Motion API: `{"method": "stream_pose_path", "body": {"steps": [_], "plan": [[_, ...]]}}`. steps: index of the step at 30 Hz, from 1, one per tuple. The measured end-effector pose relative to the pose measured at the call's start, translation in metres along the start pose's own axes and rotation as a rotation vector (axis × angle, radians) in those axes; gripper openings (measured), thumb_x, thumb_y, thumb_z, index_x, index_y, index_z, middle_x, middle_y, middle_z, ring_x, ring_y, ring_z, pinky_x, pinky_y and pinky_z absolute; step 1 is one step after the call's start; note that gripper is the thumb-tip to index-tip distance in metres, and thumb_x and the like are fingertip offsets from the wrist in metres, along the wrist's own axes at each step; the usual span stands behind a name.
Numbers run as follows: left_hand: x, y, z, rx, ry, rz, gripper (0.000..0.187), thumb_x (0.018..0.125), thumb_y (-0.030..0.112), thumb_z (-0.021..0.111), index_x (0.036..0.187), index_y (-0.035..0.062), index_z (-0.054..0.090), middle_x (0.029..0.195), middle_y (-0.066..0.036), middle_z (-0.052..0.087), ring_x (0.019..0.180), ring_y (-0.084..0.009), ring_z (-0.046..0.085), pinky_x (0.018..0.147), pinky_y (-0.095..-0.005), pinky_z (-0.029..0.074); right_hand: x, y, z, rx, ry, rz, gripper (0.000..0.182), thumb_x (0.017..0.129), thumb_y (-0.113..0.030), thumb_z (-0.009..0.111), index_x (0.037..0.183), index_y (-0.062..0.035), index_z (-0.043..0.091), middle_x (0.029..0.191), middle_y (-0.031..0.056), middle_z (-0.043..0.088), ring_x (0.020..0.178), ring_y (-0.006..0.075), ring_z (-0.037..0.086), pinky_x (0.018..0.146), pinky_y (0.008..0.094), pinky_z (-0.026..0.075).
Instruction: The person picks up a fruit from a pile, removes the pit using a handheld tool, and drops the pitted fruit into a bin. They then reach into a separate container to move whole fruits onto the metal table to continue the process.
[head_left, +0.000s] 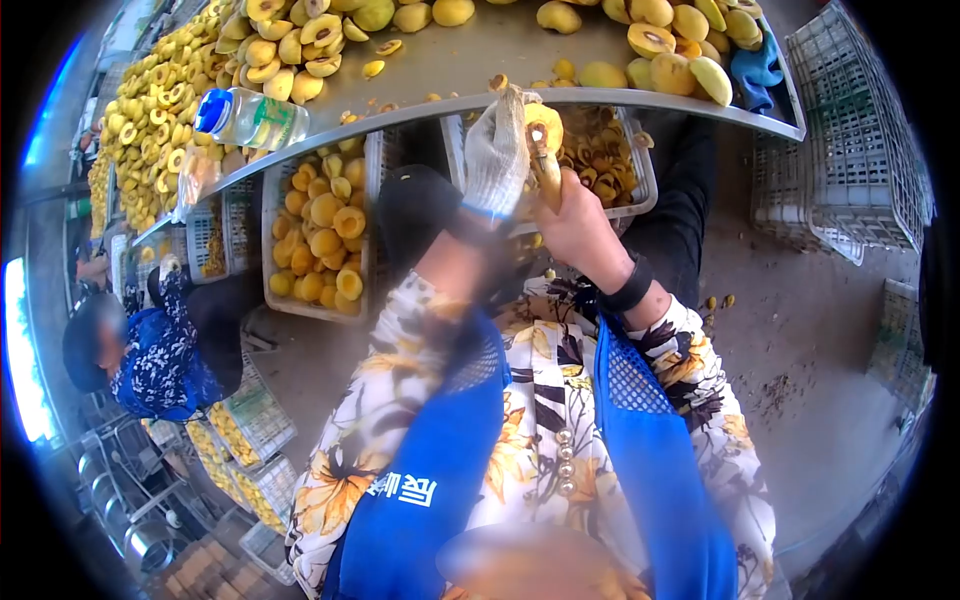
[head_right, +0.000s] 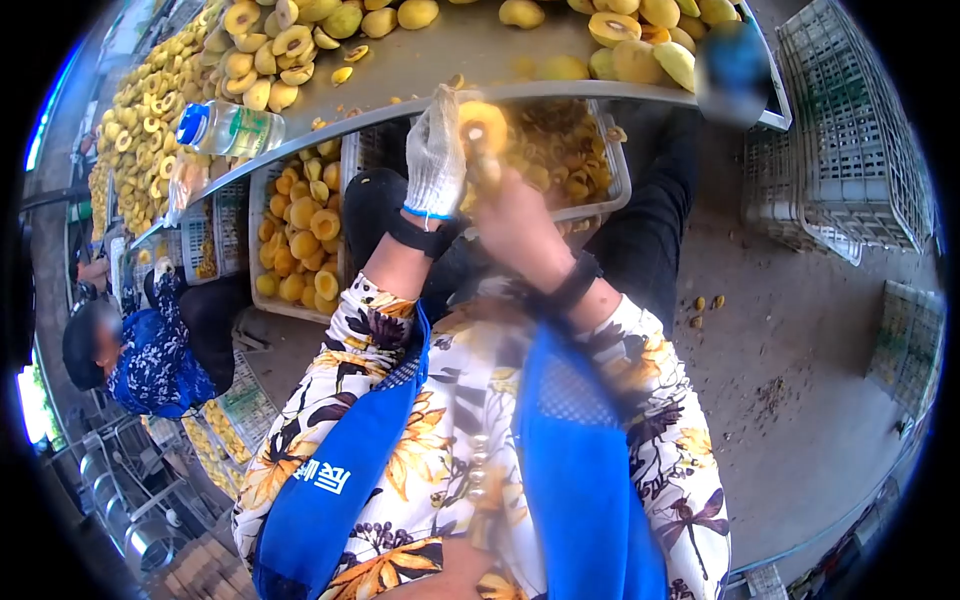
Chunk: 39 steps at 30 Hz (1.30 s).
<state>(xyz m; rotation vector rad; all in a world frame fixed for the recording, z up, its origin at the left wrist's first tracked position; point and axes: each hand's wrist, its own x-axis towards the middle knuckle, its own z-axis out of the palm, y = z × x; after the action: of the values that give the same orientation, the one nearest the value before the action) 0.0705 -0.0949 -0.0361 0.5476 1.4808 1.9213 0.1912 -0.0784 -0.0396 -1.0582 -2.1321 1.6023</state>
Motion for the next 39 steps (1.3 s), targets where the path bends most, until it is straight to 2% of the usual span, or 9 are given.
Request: {"method": "stream_pose_path", "body": {"steps": [6,9,11,13,18,21,27,31,39], "plan": [[0.010,0.018,-0.005,0.215,-0.117,-0.321,0.036,0.090,0.033,0.054,0.086,-0.0010,0.064,0.075,-0.006,0.063,0.065,-0.0109,0.058,0.059,-0.0233,0.047,-0.005,0.000,-0.007,-0.140,-0.062,-0.088,0.024,0.082,-0.015,0.055,0.092,0.0047,0.049,0.068,0.0204,0.059,0.063,0.0331,0.060,0.060,0.0393,0.047],[0.005,0.007,-0.008,0.256,-0.142,0.198,0.034,0.090,0.032,0.054,0.096,-0.0012,0.062,0.074,-0.006,0.062,0.065,-0.0113,0.058,0.061,-0.0232,0.048,-0.003,-0.003,-0.006,-0.004,-0.076,-0.043,0.020,0.082,-0.013,0.052,0.091,0.0041,0.049,0.065,0.0159,0.057,0.056,0.0259,0.059,0.054,0.0354,0.046],[-0.004,0.010,-0.009,-0.005,-0.096,-0.012,0.034,0.094,0.028,0.047,0.104,-0.0022,0.059,0.086,-0.009,0.064,0.082,-0.0183,0.061,0.073,-0.0277,0.050,-0.002,-0.002,-0.003,0.071,-0.085,-0.041,0.018,0.081,-0.011,0.051,0.091,0.0038,0.049,0.063,0.0125,0.056,0.050,0.0204,0.056,0.049,0.0325,0.044],[-0.006,0.005,-0.008,-0.080,0.013,-0.128,0.033,0.094,0.028,0.048,0.104,-0.0020,0.059,0.085,-0.009,0.064,0.078,-0.0180,0.062,0.068,-0.0276,0.051,-0.002,0.003,0.005,0.072,-0.088,-0.105,0.016,0.081,-0.009,0.049,0.090,0.0035,0.048,0.061,0.0089,0.054,0.045,0.0149,0.052,0.043,0.0293,0.042],[-0.007,-0.007,-0.018,-0.203,0.039,-0.328,0.031,0.091,0.029,0.053,0.097,0.0001,0.063,0.083,-0.008,0.065,0.062,-0.0125,0.060,0.056,-0.0229,0.049,-0.008,-0.012,0.005,0.355,-0.295,0.245,0.016,0.080,-0.007,0.048,0.094,0.0010,0.046,0.061,0.0056,0.050,0.039,0.0113,0.045,0.036,0.0256,0.039],[-0.003,-0.006,-0.012,-0.112,0.067,-0.201,0.021,0.087,0.022,0.059,0.086,0.0015,0.061,0.063,-0.006,0.058,0.050,-0.0157,0.054,0.045,-0.0258,0.044,-0.011,-0.027,-0.005,0.548,-0.390,0.392,0.014,0.081,-0.005,0.047,0.094,-0.0015,0.044,0.061,0.0035,0.047,0.037,0.0094,0.039,0.035,0.0240,0.036],[-0.003,-0.005,-0.024,-0.131,-0.105,-0.430,0.036,0.089,0.035,0.054,0.098,0.0010,0.057,0.070,-0.012,0.062,0.056,-0.0226,0.061,0.049,-0.0287,0.050,-0.011,-0.011,-0.003,0.866,-0.552,0.539,0.009,0.084,-0.008,0.050,0.092,-0.0060,0.046,0.060,-0.0003,0.044,0.037,0.0080,0.037,0.033,0.0230,0.031],[0.005,-0.006,-0.029,-0.336,-0.030,-0.577,0.035,0.088,0.036,0.056,0.096,0.0025,0.057,0.070,-0.011,0.061,0.053,-0.0227,0.059,0.048,-0.0306,0.050,-0.003,-0.002,0.000,1.110,-0.701,0.525,0.010,0.085,-0.008,0.050,0.094,-0.0076,0.046,0.060,-0.0015,0.041,0.038,0.0073,0.035,0.032,0.0232,0.028],[0.001,0.019,-0.038,0.195,0.005,-0.205,0.028,0.086,0.029,0.061,0.085,0.0019,0.066,0.075,-0.003,0.065,0.058,-0.0077,0.056,0.049,-0.0196,0.043,0.005,-0.010,0.010,0.953,-0.759,0.477,0.011,0.085,-0.002,0.050,0.094,-0.0066,0.046,0.052,-0.0045,0.033,0.033,0.0038,0.028,0.031,0.0203,0.021]]}}
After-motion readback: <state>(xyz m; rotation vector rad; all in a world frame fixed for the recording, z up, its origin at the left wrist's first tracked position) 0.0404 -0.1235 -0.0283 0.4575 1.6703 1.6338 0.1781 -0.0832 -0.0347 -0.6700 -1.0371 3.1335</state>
